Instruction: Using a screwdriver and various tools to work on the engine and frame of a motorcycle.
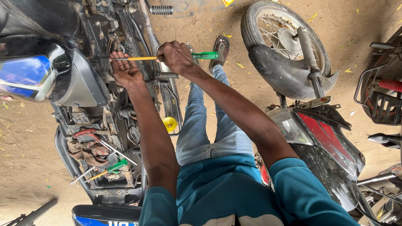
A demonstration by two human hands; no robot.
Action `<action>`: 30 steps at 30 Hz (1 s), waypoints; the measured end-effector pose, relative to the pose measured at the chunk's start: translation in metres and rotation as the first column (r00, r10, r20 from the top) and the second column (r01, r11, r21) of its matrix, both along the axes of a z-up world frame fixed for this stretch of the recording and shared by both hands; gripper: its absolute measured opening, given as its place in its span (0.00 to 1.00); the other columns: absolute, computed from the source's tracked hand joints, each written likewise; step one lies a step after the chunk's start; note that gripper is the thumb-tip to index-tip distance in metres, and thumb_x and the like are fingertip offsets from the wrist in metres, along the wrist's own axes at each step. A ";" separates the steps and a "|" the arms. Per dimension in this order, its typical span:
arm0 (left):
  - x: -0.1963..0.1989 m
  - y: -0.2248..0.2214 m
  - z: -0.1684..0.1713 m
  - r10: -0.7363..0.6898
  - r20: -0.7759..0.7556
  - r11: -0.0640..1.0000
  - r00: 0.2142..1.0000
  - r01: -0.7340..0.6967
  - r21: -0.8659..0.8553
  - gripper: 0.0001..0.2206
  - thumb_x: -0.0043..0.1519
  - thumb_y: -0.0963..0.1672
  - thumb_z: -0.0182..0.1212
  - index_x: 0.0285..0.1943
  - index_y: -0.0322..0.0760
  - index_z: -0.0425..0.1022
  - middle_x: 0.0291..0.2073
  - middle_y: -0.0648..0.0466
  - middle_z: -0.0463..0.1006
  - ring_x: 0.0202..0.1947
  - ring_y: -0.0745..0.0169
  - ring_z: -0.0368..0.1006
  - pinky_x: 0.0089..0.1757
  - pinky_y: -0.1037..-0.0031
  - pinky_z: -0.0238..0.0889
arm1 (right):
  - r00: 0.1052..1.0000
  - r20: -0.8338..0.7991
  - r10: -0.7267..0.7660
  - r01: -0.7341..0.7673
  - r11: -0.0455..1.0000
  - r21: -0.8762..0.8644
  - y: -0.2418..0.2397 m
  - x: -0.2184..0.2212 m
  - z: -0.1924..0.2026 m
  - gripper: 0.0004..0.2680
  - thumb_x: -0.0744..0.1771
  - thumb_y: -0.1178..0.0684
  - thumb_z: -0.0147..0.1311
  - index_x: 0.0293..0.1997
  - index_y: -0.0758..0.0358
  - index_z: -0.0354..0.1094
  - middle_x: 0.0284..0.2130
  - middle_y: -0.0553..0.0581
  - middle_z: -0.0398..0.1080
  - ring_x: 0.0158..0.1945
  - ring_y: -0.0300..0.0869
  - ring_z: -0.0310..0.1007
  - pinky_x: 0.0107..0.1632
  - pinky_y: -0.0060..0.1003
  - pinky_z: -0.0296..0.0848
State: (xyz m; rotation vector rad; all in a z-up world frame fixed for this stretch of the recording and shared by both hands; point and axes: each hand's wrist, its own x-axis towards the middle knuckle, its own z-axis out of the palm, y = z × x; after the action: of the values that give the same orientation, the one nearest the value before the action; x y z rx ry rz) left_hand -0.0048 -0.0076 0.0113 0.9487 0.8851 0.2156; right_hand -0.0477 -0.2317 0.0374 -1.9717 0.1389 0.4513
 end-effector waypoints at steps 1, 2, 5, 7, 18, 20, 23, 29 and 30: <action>0.000 0.000 0.000 0.000 -0.003 1.000 1.000 0.000 0.006 0.14 0.64 0.45 0.63 0.53 0.30 0.78 0.50 0.46 0.83 0.50 0.59 0.79 0.53 0.66 0.75 | 0.998 -0.063 0.004 -0.002 1.000 0.022 -0.001 0.002 0.003 0.04 0.64 0.55 0.58 0.37 0.60 0.78 0.29 0.60 0.79 0.22 0.44 0.74 0.23 0.44 0.69; 0.000 0.001 -0.001 0.000 -0.003 1.000 1.000 0.000 0.006 0.14 0.64 0.45 0.63 0.53 0.30 0.78 0.50 0.46 0.83 0.50 0.59 0.79 0.53 0.66 0.75 | 0.998 -0.062 0.003 -0.002 1.000 0.022 0.003 0.000 0.000 0.04 0.64 0.55 0.58 0.37 0.60 0.78 0.29 0.60 0.79 0.22 0.44 0.74 0.23 0.44 0.69; 0.001 0.003 -0.005 0.000 -0.007 1.000 1.000 0.000 0.011 0.14 0.64 0.45 0.63 0.53 0.29 0.78 0.50 0.46 0.83 0.51 0.59 0.79 0.53 0.66 0.75 | 0.996 0.025 -0.084 0.085 0.996 -0.038 0.012 -0.006 -0.013 0.02 0.65 0.59 0.56 0.35 0.64 0.74 0.33 0.61 0.77 0.25 0.44 0.73 0.25 0.42 0.70; 0.001 0.005 -0.005 -0.004 0.006 1.000 1.000 0.004 -0.003 0.14 0.63 0.45 0.62 0.53 0.29 0.78 0.50 0.45 0.83 0.51 0.58 0.79 0.53 0.65 0.76 | 0.979 0.197 -0.043 0.070 0.989 -0.130 0.019 -0.012 -0.022 0.10 0.65 0.65 0.52 0.50 0.73 0.69 0.34 0.65 0.75 0.26 0.47 0.73 0.22 0.43 0.72; 0.001 0.013 -0.012 0.011 0.030 0.998 0.999 -0.009 -0.068 0.14 0.64 0.44 0.62 0.53 0.28 0.77 0.51 0.45 0.82 0.51 0.57 0.79 0.49 0.64 0.78 | 0.986 -0.003 0.169 -0.168 0.983 -0.070 0.015 -0.008 -0.024 0.08 0.66 0.59 0.55 0.49 0.64 0.75 0.35 0.68 0.77 0.35 0.51 0.78 0.32 0.46 0.76; 0.001 0.013 -0.013 0.008 0.035 0.997 0.999 -0.005 -0.074 0.14 0.64 0.44 0.62 0.53 0.28 0.78 0.51 0.46 0.82 0.51 0.57 0.79 0.49 0.64 0.78 | 0.989 0.021 0.144 -0.142 0.988 -0.068 0.013 -0.007 -0.027 0.07 0.66 0.60 0.55 0.48 0.63 0.76 0.35 0.68 0.78 0.35 0.51 0.78 0.32 0.46 0.76; 0.001 0.010 -0.011 0.005 0.031 0.997 0.999 -0.003 -0.078 0.14 0.64 0.45 0.62 0.53 0.28 0.78 0.51 0.47 0.82 0.51 0.59 0.79 0.49 0.65 0.77 | 0.993 0.072 0.088 -0.087 0.996 -0.020 0.006 -0.002 -0.015 0.06 0.66 0.59 0.56 0.45 0.63 0.77 0.36 0.65 0.79 0.31 0.47 0.78 0.26 0.43 0.75; 0.002 0.012 -0.012 0.003 0.015 0.998 1.000 -0.002 -0.068 0.14 0.64 0.45 0.62 0.53 0.30 0.78 0.51 0.47 0.82 0.51 0.59 0.79 0.50 0.66 0.77 | 0.999 0.032 0.022 -0.019 0.996 -0.083 0.011 0.002 -0.004 0.06 0.69 0.59 0.47 0.40 0.67 0.71 0.25 0.62 0.73 0.20 0.46 0.70 0.22 0.43 0.68; 0.001 0.012 -0.013 0.009 0.015 0.998 1.000 -0.008 -0.069 0.14 0.64 0.45 0.62 0.53 0.29 0.78 0.51 0.46 0.82 0.50 0.59 0.79 0.50 0.65 0.77 | 0.993 0.082 0.086 -0.076 0.990 -0.120 0.012 -0.001 -0.004 0.06 0.69 0.57 0.48 0.41 0.67 0.71 0.23 0.62 0.72 0.19 0.47 0.69 0.20 0.45 0.69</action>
State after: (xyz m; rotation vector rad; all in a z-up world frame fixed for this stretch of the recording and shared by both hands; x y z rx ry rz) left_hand -0.0035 0.0047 -0.0015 0.8782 0.8770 0.1981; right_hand -0.0483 -0.2201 0.0339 -2.1139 0.0304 0.4174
